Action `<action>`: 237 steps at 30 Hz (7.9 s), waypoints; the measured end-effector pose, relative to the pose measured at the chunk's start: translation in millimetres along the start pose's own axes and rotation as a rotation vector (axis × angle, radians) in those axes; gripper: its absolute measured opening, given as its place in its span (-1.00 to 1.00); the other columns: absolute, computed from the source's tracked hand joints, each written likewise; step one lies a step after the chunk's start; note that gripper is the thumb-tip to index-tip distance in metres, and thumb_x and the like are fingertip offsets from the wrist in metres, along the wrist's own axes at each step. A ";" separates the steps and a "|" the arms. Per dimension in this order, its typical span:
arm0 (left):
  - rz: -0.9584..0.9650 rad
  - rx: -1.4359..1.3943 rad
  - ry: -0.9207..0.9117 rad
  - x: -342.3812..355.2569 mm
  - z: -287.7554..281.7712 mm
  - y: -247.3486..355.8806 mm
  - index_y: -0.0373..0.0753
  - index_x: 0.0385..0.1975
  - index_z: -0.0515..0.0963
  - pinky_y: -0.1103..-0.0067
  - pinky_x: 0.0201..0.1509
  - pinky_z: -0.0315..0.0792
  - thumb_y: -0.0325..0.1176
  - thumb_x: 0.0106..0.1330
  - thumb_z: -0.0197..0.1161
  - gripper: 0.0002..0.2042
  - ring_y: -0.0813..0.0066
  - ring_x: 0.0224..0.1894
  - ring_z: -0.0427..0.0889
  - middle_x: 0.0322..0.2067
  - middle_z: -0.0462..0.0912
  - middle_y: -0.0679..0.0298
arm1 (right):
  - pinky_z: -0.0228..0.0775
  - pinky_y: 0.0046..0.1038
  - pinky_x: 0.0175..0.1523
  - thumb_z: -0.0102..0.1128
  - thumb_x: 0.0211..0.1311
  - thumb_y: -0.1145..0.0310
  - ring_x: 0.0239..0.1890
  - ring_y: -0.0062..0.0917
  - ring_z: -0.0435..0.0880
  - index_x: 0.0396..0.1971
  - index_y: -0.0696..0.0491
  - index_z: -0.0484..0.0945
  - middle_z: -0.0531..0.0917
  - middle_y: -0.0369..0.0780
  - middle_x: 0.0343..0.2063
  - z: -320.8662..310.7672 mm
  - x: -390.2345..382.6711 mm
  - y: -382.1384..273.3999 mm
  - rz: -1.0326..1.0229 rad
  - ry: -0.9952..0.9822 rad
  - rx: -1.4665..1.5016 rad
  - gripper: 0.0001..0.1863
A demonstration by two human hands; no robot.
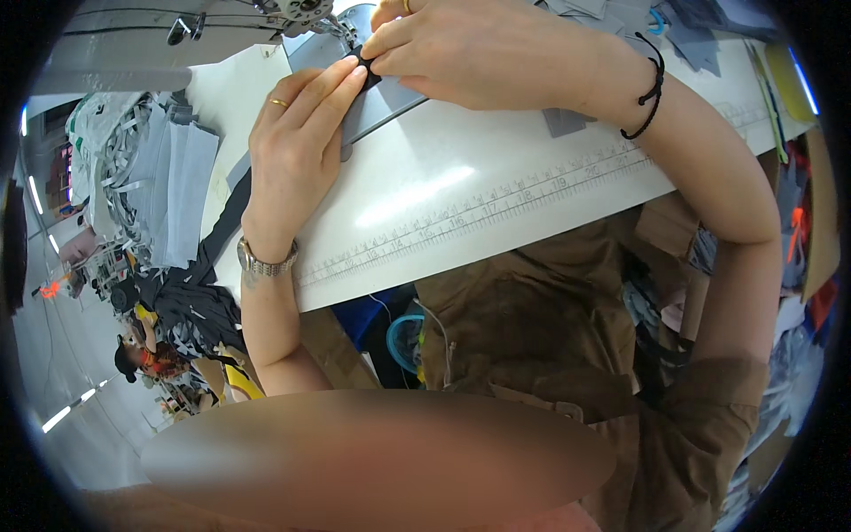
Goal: Sewing black straps onto grey fabric pieces using an industrial sewing machine.
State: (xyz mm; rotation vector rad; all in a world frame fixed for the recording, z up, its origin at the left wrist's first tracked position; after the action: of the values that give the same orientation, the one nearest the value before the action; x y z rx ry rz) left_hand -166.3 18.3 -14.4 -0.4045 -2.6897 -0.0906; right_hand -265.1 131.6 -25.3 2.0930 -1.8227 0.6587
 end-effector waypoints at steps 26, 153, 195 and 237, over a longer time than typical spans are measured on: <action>-0.054 -0.084 0.131 -5.0 3.8 -20.6 -0.19 -0.12 0.73 0.48 0.02 0.65 -0.62 0.21 0.33 -0.73 0.29 -0.02 0.75 -0.03 0.77 0.26 | 0.37 -0.26 0.30 0.26 0.34 0.35 0.25 -0.42 0.59 0.03 0.09 0.69 0.69 -0.25 0.14 9.2 5.6 9.5 0.139 -0.145 -0.020 -0.69; -0.063 0.249 0.269 -9.5 5.4 -23.5 -0.22 -0.21 0.68 0.36 0.29 0.48 -0.42 0.20 0.24 -0.81 0.19 0.14 0.62 -0.07 0.73 0.22 | 0.32 -0.26 0.31 0.23 0.37 0.28 0.35 -0.32 0.48 0.21 0.04 0.58 0.58 -0.26 0.26 -4.2 7.2 10.3 0.082 -0.172 -0.180 -0.56; -0.634 0.532 0.442 -100.0 -218.6 -48.1 -0.20 -0.16 0.75 0.59 -0.38 0.39 -0.53 0.20 0.42 -0.79 0.56 -0.45 0.50 -0.41 0.63 0.37 | 0.13 -0.03 0.51 0.10 0.41 0.21 0.42 -0.19 0.39 0.28 -0.01 0.52 0.43 -0.05 0.38 120.3 119.7 -123.2 -0.030 -0.189 0.249 -0.52; -0.357 -0.115 -0.013 -57.9 -18.0 9.3 -0.28 -0.20 0.63 0.33 0.00 0.48 -0.48 0.22 0.43 -0.82 0.11 -0.20 0.63 -0.26 0.69 0.15 | 0.23 -0.18 0.48 0.27 0.26 0.37 0.16 -0.45 0.64 0.03 0.06 0.64 0.72 -0.23 -0.06 20.8 4.7 -53.8 -0.009 0.016 -0.041 -0.66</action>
State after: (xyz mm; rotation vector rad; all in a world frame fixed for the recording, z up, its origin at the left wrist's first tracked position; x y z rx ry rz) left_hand -106.1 9.5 -21.9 0.0461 -2.7476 -0.3478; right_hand -208.6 125.8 -36.3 2.0620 -1.8022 0.6290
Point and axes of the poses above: each hand's wrist, its own x-axis towards the middle knuckle, its own z-axis out of the palm, y = z × x, the point moved 7 cm from there along x, towards the middle knuckle
